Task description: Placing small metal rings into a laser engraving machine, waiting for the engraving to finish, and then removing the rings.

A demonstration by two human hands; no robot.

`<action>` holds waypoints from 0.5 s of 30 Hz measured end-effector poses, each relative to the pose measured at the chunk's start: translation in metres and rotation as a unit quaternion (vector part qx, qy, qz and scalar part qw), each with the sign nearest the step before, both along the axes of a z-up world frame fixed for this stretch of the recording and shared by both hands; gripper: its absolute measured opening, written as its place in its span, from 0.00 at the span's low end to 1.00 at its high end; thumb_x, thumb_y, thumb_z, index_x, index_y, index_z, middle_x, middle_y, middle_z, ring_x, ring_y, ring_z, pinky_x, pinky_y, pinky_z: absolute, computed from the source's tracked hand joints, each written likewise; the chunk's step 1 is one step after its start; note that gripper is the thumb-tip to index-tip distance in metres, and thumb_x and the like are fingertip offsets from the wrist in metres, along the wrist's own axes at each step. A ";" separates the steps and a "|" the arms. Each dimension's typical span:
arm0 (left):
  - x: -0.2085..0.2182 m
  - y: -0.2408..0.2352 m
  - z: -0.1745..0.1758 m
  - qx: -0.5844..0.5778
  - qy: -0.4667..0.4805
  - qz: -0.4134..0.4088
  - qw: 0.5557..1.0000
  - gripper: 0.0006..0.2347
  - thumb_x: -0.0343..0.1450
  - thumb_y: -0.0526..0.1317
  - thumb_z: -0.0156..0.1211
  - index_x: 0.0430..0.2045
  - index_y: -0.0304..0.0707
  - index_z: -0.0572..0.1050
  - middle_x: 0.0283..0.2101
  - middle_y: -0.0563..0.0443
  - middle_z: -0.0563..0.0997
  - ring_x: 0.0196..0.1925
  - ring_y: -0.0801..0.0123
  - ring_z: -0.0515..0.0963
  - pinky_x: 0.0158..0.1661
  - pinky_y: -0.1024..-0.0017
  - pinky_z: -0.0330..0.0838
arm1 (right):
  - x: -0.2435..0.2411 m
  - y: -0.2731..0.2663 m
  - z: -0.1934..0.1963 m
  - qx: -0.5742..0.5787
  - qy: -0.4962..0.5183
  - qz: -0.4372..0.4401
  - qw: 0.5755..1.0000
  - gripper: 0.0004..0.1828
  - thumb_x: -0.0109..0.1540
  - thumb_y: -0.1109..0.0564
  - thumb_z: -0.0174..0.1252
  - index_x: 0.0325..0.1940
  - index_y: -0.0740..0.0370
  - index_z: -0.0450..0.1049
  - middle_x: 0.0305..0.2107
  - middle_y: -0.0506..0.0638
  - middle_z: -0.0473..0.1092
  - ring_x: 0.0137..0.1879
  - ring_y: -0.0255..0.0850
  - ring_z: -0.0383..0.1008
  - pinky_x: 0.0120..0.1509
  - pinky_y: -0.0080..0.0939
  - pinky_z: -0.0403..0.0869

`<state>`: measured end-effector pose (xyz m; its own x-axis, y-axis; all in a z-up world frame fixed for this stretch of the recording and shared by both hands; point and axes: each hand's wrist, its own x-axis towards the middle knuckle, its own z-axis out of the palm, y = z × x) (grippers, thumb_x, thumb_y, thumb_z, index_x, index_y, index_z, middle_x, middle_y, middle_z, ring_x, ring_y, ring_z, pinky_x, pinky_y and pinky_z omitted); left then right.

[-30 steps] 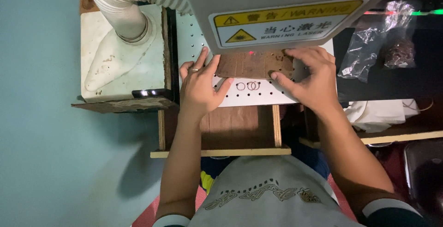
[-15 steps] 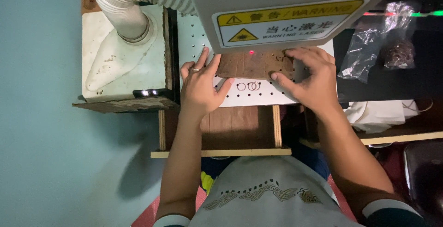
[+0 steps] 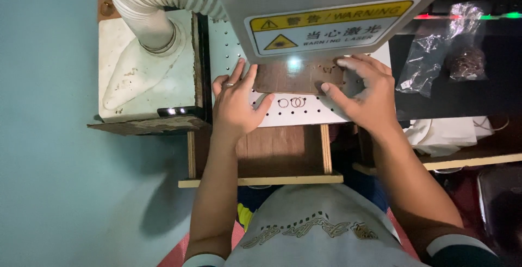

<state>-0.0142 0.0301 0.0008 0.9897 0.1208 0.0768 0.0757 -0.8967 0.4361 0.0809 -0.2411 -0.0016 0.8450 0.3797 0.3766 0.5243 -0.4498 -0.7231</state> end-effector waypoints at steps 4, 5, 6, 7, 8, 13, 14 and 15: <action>-0.002 0.001 0.000 0.005 -0.006 -0.002 1.000 0.34 0.70 0.56 0.62 0.66 0.32 0.65 0.64 0.33 0.74 0.73 0.53 0.66 0.65 0.52 0.47 | 0.000 -0.001 -0.002 0.002 0.002 -0.004 1.000 0.26 0.59 0.48 0.76 0.55 0.64 0.80 0.44 0.59 0.78 0.64 0.65 0.73 0.72 0.62 0.59; -0.003 0.001 0.001 0.006 -0.005 0.000 1.000 0.34 0.69 0.56 0.62 0.66 0.33 0.65 0.65 0.32 0.73 0.73 0.53 0.66 0.65 0.52 0.47 | 0.001 -0.001 -0.003 0.000 0.003 -0.005 1.000 0.25 0.59 0.49 0.75 0.55 0.64 0.80 0.44 0.59 0.78 0.64 0.65 0.73 0.72 0.62 0.58; -0.004 0.001 0.002 0.008 -0.003 0.002 1.000 0.34 0.69 0.56 0.62 0.67 0.33 0.65 0.65 0.31 0.73 0.73 0.53 0.66 0.65 0.51 0.48 | 0.001 -0.002 -0.004 -0.003 0.004 -0.006 1.000 0.25 0.59 0.50 0.75 0.56 0.63 0.79 0.44 0.59 0.78 0.64 0.64 0.73 0.72 0.63 0.58; -0.004 0.002 -0.003 0.008 -0.003 0.002 1.000 0.34 0.69 0.56 0.62 0.67 0.33 0.65 0.65 0.31 0.73 0.73 0.53 0.66 0.65 0.51 0.48 | 0.002 -0.003 -0.007 -0.003 0.004 -0.005 1.000 0.25 0.59 0.50 0.75 0.56 0.63 0.79 0.44 0.59 0.78 0.64 0.64 0.73 0.72 0.63 0.58; -0.003 0.003 -0.008 0.009 -0.016 0.000 1.000 0.34 0.69 0.56 0.64 0.67 0.33 0.65 0.65 0.31 0.72 0.73 0.53 0.66 0.65 0.51 0.48 | 0.003 -0.005 -0.010 -0.001 0.010 -0.007 1.000 0.25 0.60 0.49 0.75 0.56 0.62 0.79 0.45 0.58 0.78 0.65 0.64 0.73 0.73 0.63 0.58; -0.006 0.006 -0.020 0.000 -0.045 0.002 0.999 0.36 0.66 0.56 0.66 0.67 0.34 0.65 0.66 0.30 0.71 0.72 0.51 0.67 0.66 0.51 0.48 | 0.009 -0.004 -0.010 0.042 0.015 0.001 0.999 0.22 0.63 0.51 0.73 0.55 0.67 0.79 0.44 0.62 0.78 0.62 0.66 0.74 0.69 0.64 0.62; -0.007 0.007 -0.021 -0.008 -0.071 -0.002 0.997 0.36 0.66 0.55 0.67 0.67 0.34 0.64 0.65 0.29 0.72 0.72 0.50 0.68 0.65 0.51 0.49 | 0.012 -0.005 -0.011 0.049 0.015 -0.005 0.999 0.20 0.64 0.53 0.72 0.55 0.68 0.79 0.43 0.61 0.78 0.61 0.65 0.74 0.69 0.63 0.62; -0.008 0.007 -0.021 -0.017 -0.098 -0.006 0.995 0.36 0.66 0.54 0.68 0.67 0.34 0.64 0.64 0.28 0.73 0.71 0.49 0.68 0.65 0.50 0.50 | 0.014 -0.006 -0.012 0.056 0.015 -0.010 0.998 0.18 0.65 0.54 0.71 0.54 0.68 0.79 0.41 0.60 0.78 0.61 0.65 0.75 0.68 0.62 0.63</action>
